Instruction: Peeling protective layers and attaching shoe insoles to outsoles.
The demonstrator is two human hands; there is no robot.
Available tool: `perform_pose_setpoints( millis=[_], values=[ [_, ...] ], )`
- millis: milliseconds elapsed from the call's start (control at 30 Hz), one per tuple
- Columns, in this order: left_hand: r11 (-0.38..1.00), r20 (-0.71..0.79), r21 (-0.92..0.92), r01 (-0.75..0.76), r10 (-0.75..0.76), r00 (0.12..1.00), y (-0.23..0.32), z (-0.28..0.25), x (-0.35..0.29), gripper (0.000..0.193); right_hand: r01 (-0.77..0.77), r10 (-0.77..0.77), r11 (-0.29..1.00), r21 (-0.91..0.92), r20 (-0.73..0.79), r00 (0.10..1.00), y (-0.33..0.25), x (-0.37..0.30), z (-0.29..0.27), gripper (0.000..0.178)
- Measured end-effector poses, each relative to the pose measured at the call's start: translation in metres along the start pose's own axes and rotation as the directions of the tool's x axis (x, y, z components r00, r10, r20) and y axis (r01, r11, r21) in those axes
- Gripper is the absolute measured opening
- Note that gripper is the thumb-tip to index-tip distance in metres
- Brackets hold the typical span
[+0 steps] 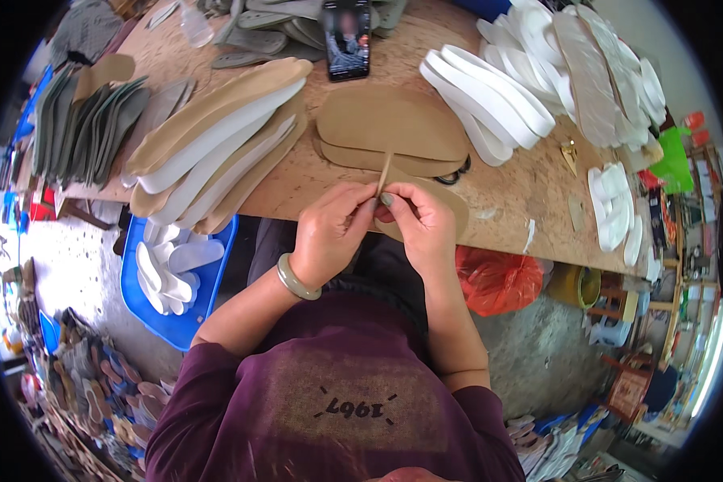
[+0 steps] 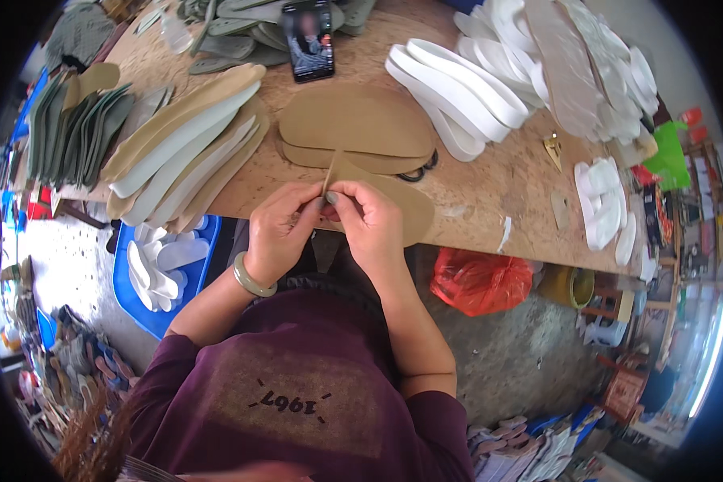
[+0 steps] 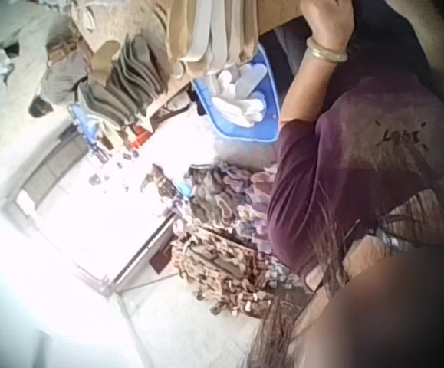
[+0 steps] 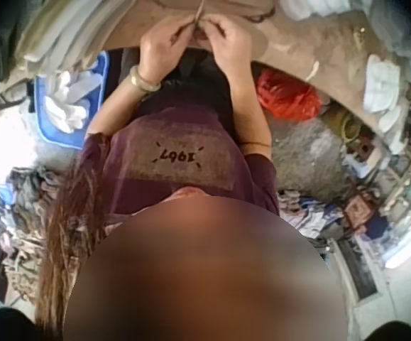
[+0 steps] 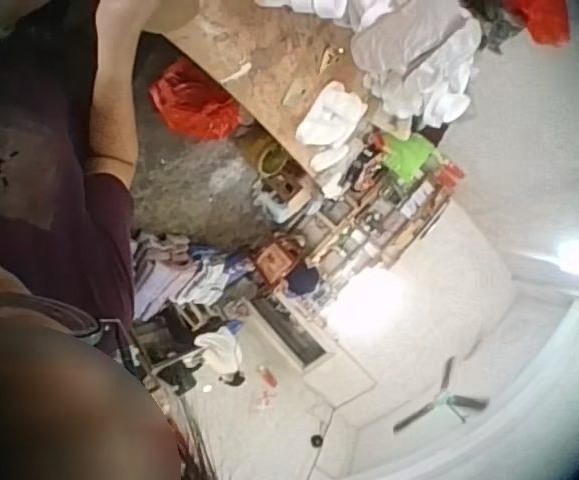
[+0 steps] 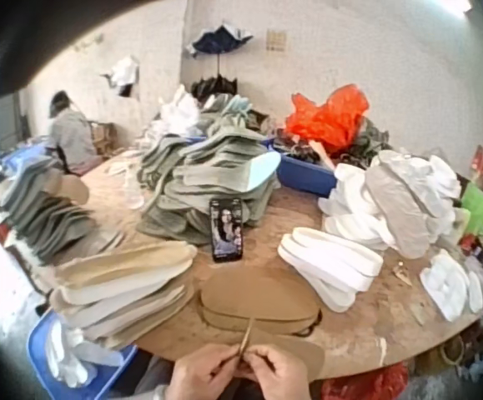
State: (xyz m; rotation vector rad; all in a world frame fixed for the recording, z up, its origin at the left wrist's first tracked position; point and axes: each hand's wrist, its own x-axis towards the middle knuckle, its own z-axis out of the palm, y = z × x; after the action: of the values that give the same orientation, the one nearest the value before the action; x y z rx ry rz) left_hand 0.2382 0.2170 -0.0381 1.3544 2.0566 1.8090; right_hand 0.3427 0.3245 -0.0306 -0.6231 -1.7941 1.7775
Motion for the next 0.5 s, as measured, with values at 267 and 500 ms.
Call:
perform_pose_setpoints(
  millis=[267,500],
  values=[
    [0.992,-0.001,0.116,-0.041,0.041,0.999,-0.002,-0.009,-0.002,0.019,0.27,-0.289,0.834,-0.481,0.035,0.957,-0.014,0.002,0.01,0.005],
    [0.996,0.037,0.085,0.033,-0.036,0.999,-0.002,-0.012,0.0,0.016,0.264,-0.292,0.76,-0.593,0.051,0.955,-0.009,0.012,0.008,0.005]
  ],
)
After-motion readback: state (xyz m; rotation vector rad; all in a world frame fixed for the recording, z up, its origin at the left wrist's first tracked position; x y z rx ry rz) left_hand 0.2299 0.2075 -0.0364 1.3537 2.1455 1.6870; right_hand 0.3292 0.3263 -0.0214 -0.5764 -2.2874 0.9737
